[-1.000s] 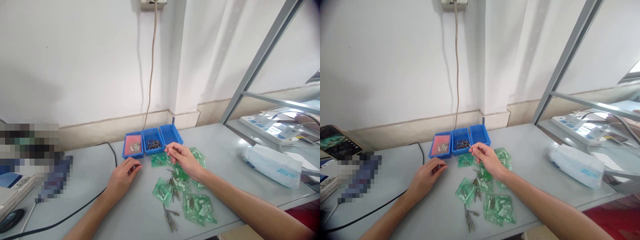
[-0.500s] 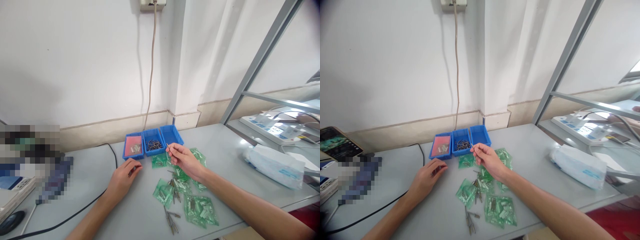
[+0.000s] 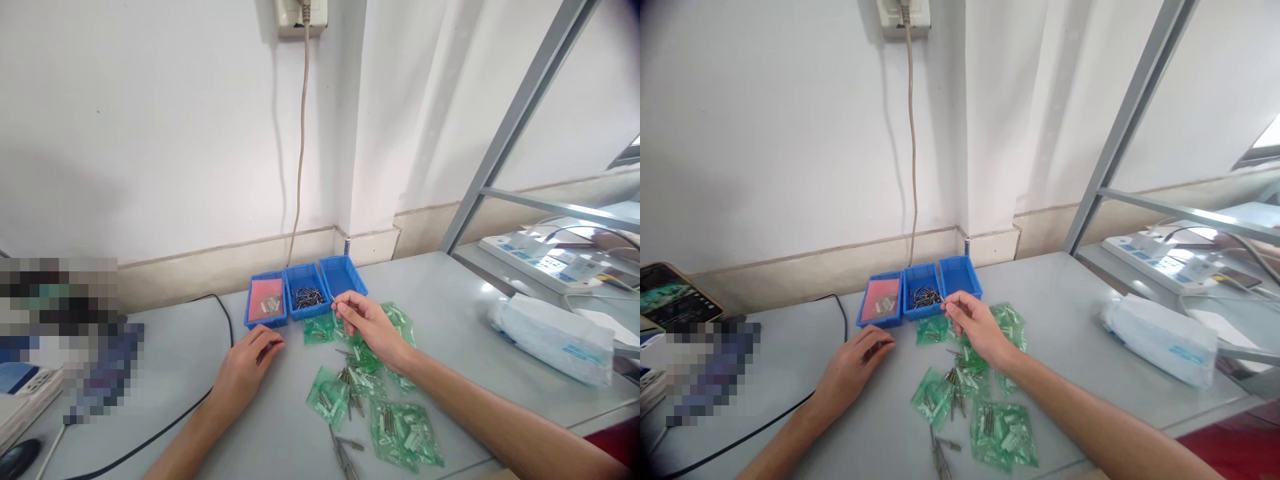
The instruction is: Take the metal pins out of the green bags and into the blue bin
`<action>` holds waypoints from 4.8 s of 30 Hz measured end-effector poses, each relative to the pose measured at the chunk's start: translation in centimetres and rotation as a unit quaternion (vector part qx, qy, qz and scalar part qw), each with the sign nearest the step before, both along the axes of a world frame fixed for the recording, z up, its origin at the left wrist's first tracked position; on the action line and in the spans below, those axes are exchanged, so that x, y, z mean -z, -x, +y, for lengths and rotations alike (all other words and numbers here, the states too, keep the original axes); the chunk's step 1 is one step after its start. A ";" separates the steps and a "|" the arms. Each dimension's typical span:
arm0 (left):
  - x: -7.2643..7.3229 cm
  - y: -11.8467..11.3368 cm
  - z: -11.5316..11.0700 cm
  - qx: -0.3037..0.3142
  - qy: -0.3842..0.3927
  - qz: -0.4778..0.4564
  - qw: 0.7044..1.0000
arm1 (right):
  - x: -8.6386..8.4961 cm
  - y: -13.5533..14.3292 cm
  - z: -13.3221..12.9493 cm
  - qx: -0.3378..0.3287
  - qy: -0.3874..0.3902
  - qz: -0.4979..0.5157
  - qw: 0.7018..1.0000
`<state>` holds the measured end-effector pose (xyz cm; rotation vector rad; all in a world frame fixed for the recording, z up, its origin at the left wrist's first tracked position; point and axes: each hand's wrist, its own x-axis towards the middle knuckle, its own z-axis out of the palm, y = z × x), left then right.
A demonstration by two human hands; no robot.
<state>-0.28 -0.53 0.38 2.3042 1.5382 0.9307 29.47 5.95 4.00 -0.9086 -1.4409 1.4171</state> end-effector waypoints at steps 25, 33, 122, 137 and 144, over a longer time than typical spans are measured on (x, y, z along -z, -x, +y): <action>0.5 0.2 0.2 0.008 0.030 -0.018 0.999 | -0.1 -0.2 0.0 -0.001 -0.042 -0.030 0.999; 0.6 0.2 0.3 0.006 0.042 -0.026 0.999 | -0.7 -0.2 -0.1 -0.019 0.028 0.025 0.999; 0.6 0.5 0.7 0.031 -0.024 -0.031 0.999 | -0.7 0.0 -0.1 -0.027 0.037 0.047 0.998; 0.4 0.5 0.5 0.015 -0.039 0.002 0.999 | -0.5 -0.2 -0.8 0.046 -0.204 -0.133 0.969; 0.1 0.4 0.6 0.023 -0.055 0.020 0.998 | -0.3 -0.1 -1.1 0.028 -0.223 -0.156 0.962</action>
